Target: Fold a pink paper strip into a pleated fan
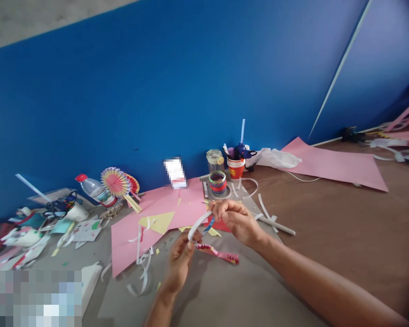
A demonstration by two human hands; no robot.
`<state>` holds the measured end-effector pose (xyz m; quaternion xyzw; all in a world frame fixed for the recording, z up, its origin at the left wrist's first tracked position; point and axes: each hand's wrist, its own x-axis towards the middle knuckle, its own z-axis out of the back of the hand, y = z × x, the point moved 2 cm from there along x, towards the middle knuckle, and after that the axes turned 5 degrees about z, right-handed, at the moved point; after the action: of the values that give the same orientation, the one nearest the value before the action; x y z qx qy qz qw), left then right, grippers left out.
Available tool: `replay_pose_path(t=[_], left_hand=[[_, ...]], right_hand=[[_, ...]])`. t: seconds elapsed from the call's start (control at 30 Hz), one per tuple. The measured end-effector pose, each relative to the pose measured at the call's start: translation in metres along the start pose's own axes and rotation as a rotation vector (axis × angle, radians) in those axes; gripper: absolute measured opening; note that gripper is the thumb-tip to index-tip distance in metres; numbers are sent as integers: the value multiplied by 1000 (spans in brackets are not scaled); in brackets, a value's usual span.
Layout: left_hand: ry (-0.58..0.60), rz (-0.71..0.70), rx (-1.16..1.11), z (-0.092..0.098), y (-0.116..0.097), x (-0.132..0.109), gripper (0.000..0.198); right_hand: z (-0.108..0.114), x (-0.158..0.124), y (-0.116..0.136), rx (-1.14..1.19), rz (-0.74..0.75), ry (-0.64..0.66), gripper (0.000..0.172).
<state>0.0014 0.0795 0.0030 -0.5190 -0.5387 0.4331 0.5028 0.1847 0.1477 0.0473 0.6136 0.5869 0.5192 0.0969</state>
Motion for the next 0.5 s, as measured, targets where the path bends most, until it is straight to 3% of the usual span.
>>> replay_pose_path(t=[0.1,0.27,0.4,0.5], left_hand=[[-77,49,18,3,3,2,29],[-241,4,19,10,4,8,35],[-291,17,45,10,0,10,35],[-289,57,40,7,-2,8,40]], right_hand=[[-1,0,0,9,-155,-15,18],[-5,-2,1,-340,-359,281,36],[-16,-4,10,-425,-398,531,34],[-24,-5,16,-588,-337,604,27]])
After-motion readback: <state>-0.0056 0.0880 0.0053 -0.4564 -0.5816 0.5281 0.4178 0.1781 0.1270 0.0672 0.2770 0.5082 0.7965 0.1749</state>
